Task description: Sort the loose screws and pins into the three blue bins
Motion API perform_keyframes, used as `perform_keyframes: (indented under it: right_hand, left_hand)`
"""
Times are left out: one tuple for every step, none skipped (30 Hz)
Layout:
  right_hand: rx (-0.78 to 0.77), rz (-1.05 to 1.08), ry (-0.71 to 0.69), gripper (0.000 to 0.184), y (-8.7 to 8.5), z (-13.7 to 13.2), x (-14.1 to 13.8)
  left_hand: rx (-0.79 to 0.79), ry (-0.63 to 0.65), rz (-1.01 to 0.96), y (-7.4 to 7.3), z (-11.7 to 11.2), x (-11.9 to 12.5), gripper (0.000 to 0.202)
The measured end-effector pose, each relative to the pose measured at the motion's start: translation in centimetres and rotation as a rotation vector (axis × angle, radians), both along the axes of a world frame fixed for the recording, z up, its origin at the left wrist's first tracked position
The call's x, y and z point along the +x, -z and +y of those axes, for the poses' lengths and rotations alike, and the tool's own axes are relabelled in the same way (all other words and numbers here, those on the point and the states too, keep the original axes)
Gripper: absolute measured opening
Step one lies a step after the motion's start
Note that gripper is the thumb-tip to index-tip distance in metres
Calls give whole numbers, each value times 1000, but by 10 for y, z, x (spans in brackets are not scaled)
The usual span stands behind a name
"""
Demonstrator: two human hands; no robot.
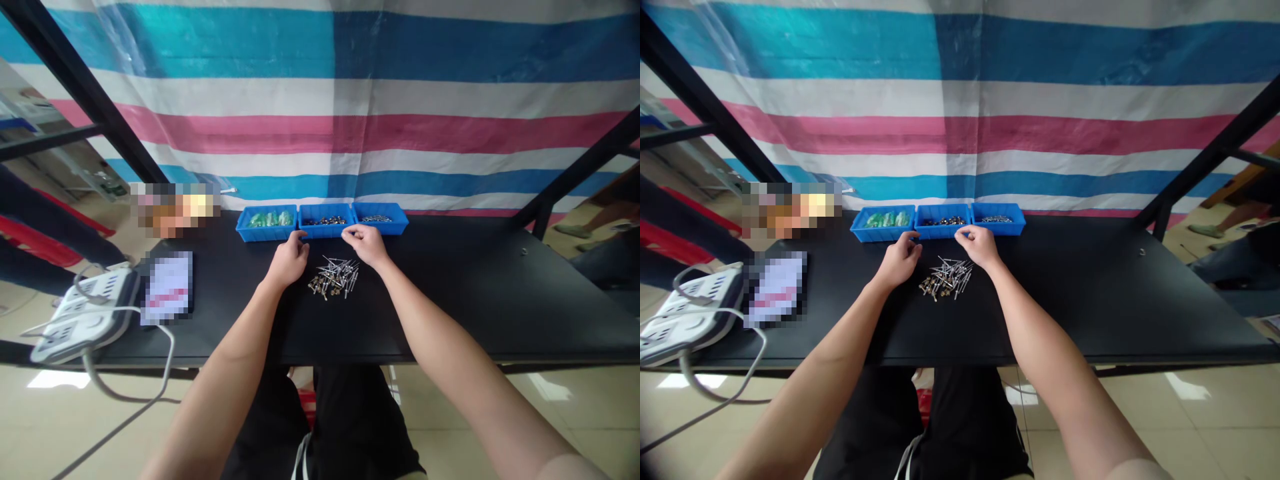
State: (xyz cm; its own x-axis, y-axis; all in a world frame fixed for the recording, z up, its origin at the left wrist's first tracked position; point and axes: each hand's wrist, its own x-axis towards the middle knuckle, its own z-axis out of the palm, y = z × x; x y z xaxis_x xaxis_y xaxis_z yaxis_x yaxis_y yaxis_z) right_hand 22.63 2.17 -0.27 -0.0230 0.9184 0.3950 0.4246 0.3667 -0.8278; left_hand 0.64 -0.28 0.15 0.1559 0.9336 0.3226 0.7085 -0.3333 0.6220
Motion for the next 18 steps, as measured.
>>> perform_keyframes:
  right_hand:
    - [-4,-90,-27,22,-1,-2,-1]
    - [-6,-177,-52,19,-1,-4,-3]
    - [-6,-255,-74,16,-1,-5,-4]
    - [-5,-319,-96,14,-1,-6,-5]
    - [-4,-369,-122,12,-1,-6,-6]
    - [-3,-407,-149,10,-1,-6,-7]
    - [-5,-436,-173,9,0,-6,-8]
    - [-9,-461,-192,8,0,-6,-9]
    - [-16,-482,-203,8,1,-6,-10]
    - [-25,-499,-203,8,1,-7,-11]
    - [-36,-512,-197,8,1,-7,-11]
    - [-45,-524,-187,8,1,-8,-12]
    - [-51,-535,-179,9,2,-8,-13]
    - [-49,-546,-170,9,2,-9,-13]
    - [-40,-553,-161,11,2,-9,-14]
    - [-27,-551,-152,12,2,-9,-14]
    - [-11,-537,-142,14,2,-9,-14]
    - [10,-509,-132,15,2,-9,-14]
  left_hand:
    - [1,2,4,0,0,0,36]
    - [1,3,9,0,0,0,36]
    - [-1,4,13,0,0,0,35]
    - [-3,5,16,0,0,0,35]
    - [-4,6,18,0,0,0,35]
    - [-6,7,20,0,0,1,35]
    - [-7,7,22,-1,-1,1,34]
    - [-10,8,24,-1,-1,1,34]
    - [-13,9,27,-1,-1,1,34]
    - [-15,9,30,-1,-1,1,34]
    - [-16,10,33,-1,-1,1,34]
    - [-17,11,35,-1,-1,1,34]
    - [-16,11,36,-1,-1,1,34]
    - [-16,12,37,-1,-1,1,33]
    - [-14,12,39,0,-1,1,33]
    - [-12,12,40,0,-1,1,33]
    - [-9,12,42,-1,-1,1,32]
    - [-6,10,41,-1,-1,1,32]
